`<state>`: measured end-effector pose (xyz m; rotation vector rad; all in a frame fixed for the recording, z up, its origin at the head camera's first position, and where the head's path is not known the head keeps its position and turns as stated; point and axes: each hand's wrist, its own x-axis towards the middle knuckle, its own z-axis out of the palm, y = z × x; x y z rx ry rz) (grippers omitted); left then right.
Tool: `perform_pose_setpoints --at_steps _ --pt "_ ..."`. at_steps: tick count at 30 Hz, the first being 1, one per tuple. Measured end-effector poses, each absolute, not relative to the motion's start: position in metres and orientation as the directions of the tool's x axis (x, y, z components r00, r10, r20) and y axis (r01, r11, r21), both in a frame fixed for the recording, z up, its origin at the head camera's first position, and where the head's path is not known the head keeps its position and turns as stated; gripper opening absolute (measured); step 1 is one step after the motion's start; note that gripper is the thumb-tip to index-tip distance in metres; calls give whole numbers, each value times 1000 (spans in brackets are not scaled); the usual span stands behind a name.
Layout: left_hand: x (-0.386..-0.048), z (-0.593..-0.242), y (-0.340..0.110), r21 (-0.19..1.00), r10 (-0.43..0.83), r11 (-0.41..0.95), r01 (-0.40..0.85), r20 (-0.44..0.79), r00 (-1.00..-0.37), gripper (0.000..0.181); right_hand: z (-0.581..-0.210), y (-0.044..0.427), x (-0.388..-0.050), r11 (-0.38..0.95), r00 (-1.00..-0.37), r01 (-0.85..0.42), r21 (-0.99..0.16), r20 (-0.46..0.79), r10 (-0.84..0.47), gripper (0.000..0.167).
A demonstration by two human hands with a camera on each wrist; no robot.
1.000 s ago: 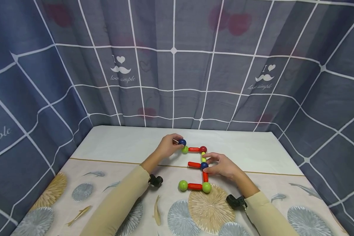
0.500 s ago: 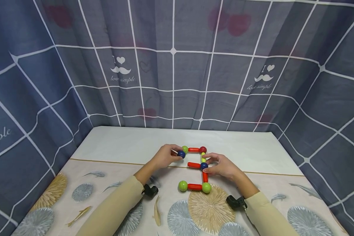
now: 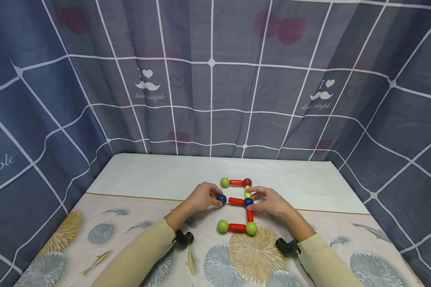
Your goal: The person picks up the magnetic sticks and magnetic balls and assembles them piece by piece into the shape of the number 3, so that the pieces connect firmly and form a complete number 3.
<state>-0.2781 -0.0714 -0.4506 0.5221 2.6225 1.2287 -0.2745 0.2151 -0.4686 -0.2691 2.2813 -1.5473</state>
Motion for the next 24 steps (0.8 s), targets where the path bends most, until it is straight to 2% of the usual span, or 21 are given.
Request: perform_pose_setpoints --at_steps 24 --pt "-278 -451 -67 776 376 603 187 -69 -924 31 -464 212 -273 365 -917 59 -929 -195 -348 66"
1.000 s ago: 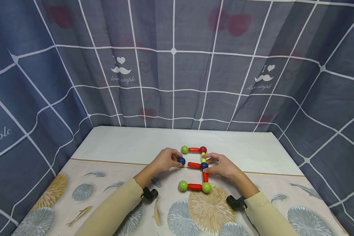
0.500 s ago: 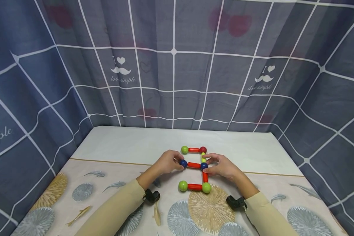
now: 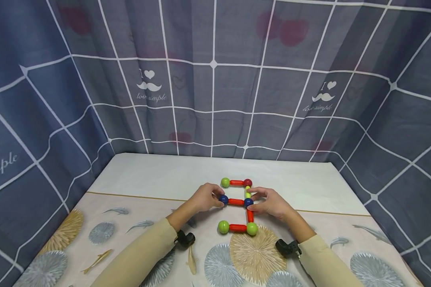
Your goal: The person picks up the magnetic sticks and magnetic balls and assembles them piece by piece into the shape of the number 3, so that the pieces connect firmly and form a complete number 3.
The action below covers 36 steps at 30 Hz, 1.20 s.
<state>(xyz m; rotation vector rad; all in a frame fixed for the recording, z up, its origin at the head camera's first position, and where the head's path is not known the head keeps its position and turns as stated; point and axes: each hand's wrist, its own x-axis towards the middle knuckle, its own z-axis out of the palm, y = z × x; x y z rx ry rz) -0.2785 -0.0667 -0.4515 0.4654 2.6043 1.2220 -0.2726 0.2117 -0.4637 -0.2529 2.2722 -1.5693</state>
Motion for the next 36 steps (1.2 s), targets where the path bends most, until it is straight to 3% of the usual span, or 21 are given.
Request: perform_pose_setpoints --at_steps 19,36 --pt "-281 -451 -78 772 314 618 150 -68 -947 32 -472 193 -277 288 -936 58 -956 -153 -318 64" --pt "-284 -449 -78 766 299 632 119 -100 -949 33 -471 195 -284 308 -916 101 -946 -209 -343 62"
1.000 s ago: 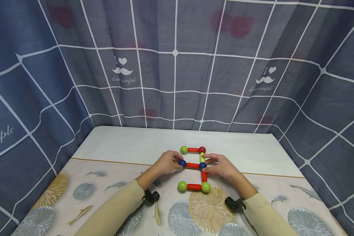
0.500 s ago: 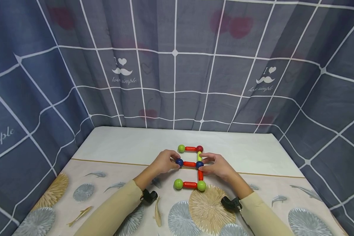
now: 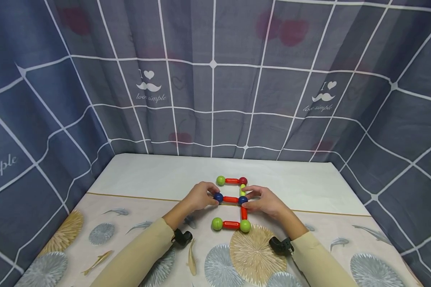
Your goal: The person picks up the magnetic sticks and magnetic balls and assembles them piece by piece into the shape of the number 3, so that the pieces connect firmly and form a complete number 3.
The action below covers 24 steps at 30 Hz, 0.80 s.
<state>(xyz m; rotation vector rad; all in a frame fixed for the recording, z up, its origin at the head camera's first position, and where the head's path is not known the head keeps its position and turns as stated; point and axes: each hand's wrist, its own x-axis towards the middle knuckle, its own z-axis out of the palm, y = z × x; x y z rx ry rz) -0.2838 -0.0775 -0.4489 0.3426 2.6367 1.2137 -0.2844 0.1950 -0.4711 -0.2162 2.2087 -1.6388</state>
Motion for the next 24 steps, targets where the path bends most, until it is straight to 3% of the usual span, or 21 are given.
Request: perform_pose_setpoints --at_steps 24 --pt "-284 -450 -77 764 293 636 113 -103 -951 33 -472 195 -284 312 -917 94 -945 -204 -342 62"
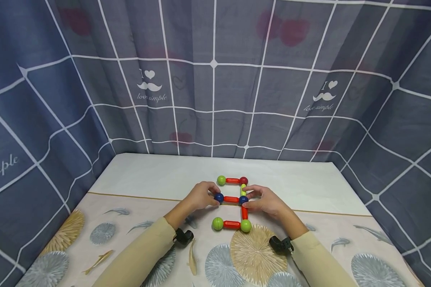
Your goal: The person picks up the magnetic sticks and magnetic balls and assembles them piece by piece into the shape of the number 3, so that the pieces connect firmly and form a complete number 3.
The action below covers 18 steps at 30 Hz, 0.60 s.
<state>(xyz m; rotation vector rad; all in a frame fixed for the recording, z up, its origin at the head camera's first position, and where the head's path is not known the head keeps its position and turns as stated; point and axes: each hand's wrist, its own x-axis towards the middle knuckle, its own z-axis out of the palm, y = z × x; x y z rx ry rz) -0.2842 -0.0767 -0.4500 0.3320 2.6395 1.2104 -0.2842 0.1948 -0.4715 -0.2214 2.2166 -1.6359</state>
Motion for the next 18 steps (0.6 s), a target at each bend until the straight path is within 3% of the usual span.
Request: perform_pose_setpoints --at_steps 9,18 --pt "-288 -450 -81 771 302 629 101 -123 -945 38 -470 193 -286 301 -912 91 -949 -201 -357 62" --pt "-287 -450 -97 785 337 609 114 -126 -933 39 -470 202 -281 208 -895 150 -966 -223 -386 67"
